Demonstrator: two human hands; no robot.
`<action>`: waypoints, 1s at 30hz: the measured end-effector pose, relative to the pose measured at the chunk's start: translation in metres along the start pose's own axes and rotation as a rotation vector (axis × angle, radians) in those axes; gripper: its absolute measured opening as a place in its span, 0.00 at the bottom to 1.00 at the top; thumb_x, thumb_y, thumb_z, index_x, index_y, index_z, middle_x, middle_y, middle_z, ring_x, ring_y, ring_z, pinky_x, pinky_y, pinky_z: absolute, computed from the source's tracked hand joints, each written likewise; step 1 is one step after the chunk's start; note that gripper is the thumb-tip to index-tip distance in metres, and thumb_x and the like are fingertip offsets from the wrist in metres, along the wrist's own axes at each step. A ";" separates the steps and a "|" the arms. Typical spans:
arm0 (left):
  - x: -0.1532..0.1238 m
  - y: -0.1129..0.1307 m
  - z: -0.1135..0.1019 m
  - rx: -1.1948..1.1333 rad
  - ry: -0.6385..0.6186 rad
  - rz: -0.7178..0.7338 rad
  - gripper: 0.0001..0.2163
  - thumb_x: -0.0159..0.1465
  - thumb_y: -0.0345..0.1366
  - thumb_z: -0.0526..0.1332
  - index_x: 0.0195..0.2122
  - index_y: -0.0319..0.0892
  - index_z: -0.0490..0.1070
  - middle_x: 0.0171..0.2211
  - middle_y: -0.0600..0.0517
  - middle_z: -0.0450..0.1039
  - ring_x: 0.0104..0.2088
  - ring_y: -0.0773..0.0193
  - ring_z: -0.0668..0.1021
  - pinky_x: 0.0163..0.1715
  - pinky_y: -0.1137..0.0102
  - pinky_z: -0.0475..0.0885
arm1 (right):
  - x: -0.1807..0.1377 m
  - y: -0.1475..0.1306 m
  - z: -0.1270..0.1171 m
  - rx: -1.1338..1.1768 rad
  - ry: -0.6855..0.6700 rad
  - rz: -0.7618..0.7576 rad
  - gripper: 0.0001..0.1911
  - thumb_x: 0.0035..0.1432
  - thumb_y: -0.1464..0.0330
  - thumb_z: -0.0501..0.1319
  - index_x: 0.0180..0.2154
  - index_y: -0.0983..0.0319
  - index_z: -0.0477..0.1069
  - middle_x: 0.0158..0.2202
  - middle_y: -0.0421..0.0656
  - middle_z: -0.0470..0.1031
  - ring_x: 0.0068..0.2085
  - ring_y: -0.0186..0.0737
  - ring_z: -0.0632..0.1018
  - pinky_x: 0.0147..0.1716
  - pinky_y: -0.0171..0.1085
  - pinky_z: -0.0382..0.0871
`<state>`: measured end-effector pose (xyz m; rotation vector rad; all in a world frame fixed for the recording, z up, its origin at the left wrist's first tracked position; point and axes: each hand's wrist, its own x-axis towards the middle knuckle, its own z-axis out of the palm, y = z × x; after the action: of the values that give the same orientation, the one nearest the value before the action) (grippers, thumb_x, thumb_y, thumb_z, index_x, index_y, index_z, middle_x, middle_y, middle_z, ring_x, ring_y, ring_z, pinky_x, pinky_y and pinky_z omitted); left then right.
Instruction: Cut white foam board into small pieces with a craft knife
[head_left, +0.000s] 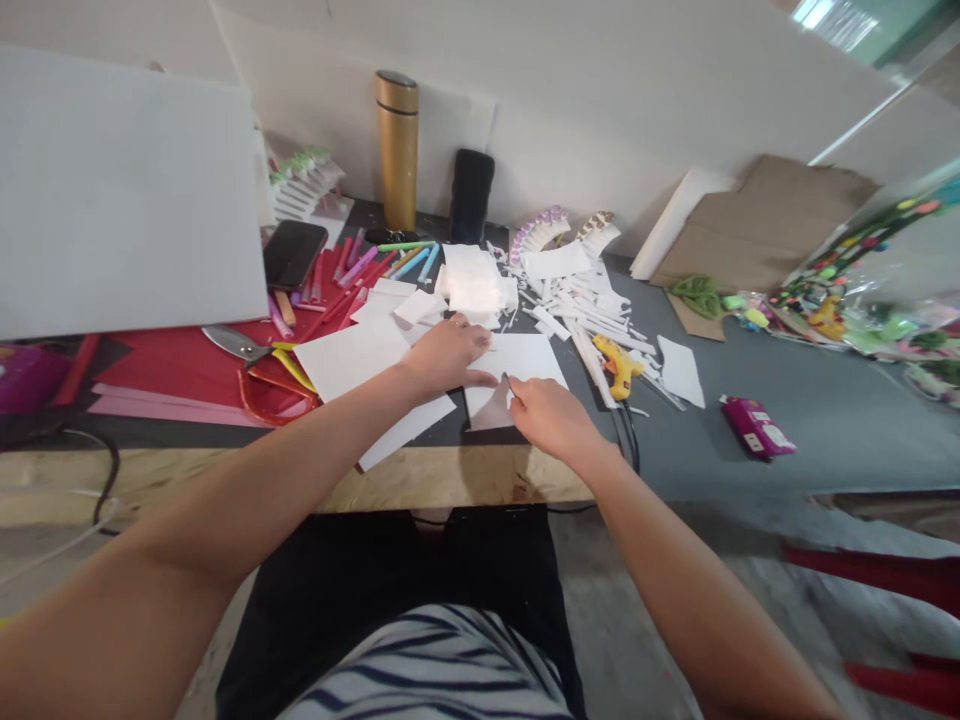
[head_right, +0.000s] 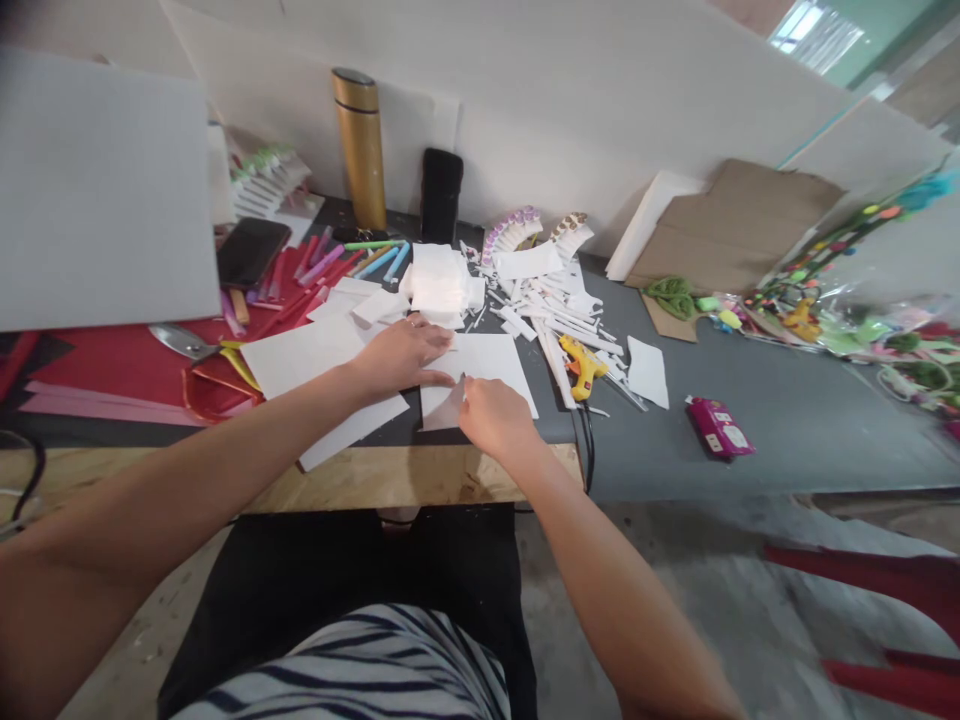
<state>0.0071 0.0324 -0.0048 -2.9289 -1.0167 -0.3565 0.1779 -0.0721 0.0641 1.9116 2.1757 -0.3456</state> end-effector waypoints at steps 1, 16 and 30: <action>0.000 0.000 0.000 0.001 -0.008 0.000 0.26 0.67 0.57 0.58 0.52 0.39 0.76 0.59 0.43 0.73 0.55 0.47 0.71 0.54 0.60 0.64 | -0.003 0.000 0.000 -0.006 -0.004 -0.001 0.22 0.67 0.72 0.49 0.57 0.64 0.73 0.46 0.55 0.81 0.50 0.51 0.79 0.36 0.38 0.63; 0.001 0.000 -0.001 0.007 -0.033 -0.029 0.27 0.66 0.59 0.59 0.53 0.40 0.76 0.60 0.46 0.73 0.55 0.48 0.70 0.56 0.62 0.62 | -0.031 0.001 0.010 -0.063 -0.049 0.011 0.27 0.67 0.71 0.48 0.66 0.65 0.65 0.45 0.55 0.81 0.46 0.51 0.80 0.36 0.38 0.65; 0.003 0.003 -0.007 0.024 -0.104 -0.050 0.30 0.66 0.59 0.57 0.55 0.38 0.76 0.62 0.46 0.70 0.57 0.47 0.69 0.59 0.63 0.60 | -0.055 -0.001 0.017 -0.058 -0.039 0.021 0.27 0.67 0.71 0.49 0.65 0.66 0.65 0.45 0.56 0.81 0.45 0.52 0.81 0.39 0.41 0.67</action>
<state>0.0092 0.0312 0.0031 -2.9328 -1.0998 -0.1935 0.1839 -0.1298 0.0659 1.8797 2.1160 -0.3095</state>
